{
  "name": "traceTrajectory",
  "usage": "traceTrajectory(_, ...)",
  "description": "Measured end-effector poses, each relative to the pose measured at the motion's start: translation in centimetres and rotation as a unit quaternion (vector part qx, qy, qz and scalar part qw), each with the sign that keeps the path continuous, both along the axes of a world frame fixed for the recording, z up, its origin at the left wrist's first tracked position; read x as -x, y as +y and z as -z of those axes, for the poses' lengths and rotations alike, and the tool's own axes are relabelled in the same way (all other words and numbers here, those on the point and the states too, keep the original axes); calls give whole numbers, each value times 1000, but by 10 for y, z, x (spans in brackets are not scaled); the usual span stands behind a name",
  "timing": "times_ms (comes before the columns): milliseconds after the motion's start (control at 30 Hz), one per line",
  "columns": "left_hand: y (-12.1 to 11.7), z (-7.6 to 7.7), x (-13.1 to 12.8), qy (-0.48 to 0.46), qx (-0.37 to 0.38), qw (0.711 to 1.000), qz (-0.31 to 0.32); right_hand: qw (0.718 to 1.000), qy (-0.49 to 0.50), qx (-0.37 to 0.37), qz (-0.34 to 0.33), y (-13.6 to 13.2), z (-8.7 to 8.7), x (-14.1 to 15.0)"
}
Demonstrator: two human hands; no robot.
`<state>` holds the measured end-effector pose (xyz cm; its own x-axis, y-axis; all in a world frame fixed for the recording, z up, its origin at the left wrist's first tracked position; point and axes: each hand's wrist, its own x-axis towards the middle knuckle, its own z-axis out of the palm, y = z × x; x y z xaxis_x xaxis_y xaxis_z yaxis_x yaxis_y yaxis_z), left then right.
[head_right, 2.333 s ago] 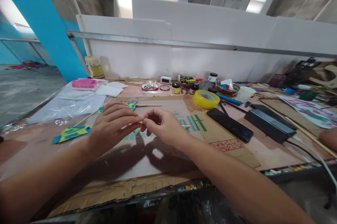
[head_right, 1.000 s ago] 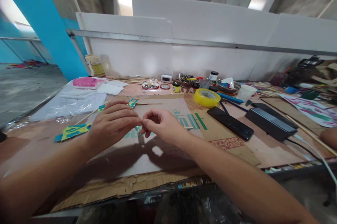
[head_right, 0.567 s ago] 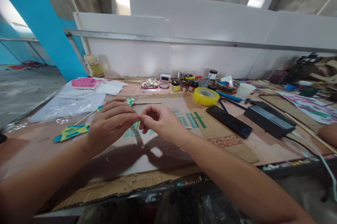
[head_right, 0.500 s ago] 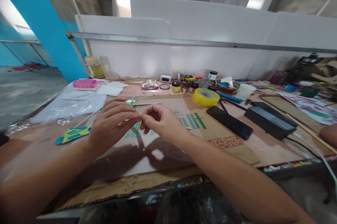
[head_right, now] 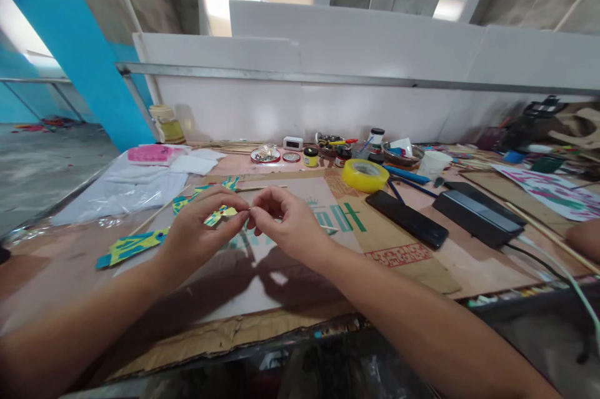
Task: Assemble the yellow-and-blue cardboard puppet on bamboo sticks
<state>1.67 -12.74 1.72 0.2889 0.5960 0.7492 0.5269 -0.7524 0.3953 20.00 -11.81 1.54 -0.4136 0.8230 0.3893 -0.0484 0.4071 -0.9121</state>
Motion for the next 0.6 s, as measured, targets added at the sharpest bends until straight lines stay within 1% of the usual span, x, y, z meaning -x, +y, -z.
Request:
traceTrajectory(67,0,1,-1,-3,-5,1000,-5,1000,-12,-15,11,0,2,0)
traceTrajectory(167,-1,1,-2,4,-12,1000,-18,1000,-11,-17,14,0,2,1)
traceTrajectory(300,-1,2,-1,35,-23,998,-37,1000,-7,-3,4,-1,0,2)
traceTrajectory(433,0,2,-1,67,-37,995,-56,1000,-24,15,14,-1,-2,2)
traceTrajectory(600,1,2,0,85,-53,993,-61,998,-33,48,12,-2,-4,3)
